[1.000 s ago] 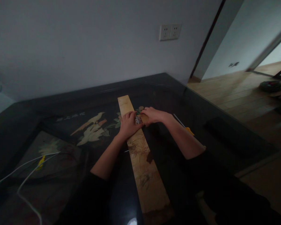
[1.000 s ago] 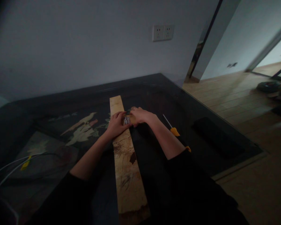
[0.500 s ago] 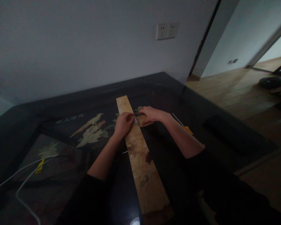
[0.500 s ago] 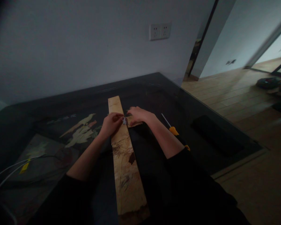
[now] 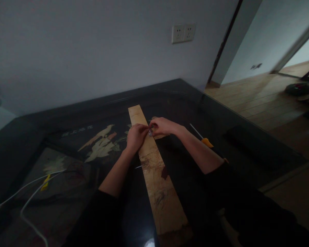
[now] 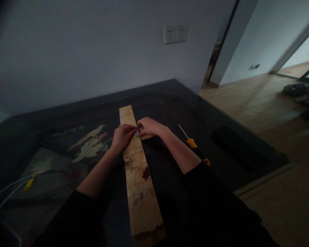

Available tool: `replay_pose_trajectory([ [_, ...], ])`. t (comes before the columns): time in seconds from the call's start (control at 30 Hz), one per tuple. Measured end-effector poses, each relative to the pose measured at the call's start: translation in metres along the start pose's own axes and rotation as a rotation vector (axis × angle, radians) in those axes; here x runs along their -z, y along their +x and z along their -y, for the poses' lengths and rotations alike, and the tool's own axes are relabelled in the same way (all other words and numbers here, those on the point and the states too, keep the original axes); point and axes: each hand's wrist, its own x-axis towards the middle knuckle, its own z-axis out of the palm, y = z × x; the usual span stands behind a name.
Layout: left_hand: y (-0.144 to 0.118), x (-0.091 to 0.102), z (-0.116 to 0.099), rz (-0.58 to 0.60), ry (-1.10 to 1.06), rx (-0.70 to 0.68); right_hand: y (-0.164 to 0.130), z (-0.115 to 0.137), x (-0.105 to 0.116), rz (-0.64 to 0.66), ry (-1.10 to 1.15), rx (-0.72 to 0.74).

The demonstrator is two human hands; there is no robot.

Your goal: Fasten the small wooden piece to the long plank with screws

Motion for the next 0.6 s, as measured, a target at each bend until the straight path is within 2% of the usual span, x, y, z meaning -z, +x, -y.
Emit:
replay_pose_trajectory([
  [0.27,0.0,0.002,-0.004,0.002,0.159,-0.047,-0.002,0.005,0.002,0.006,-0.003,-0.025],
  [0.6,0.006,0.015,-0.02,0.119,0.575,-0.261,-0.001,0.006,0.002,0.016,-0.056,-0.043],
])
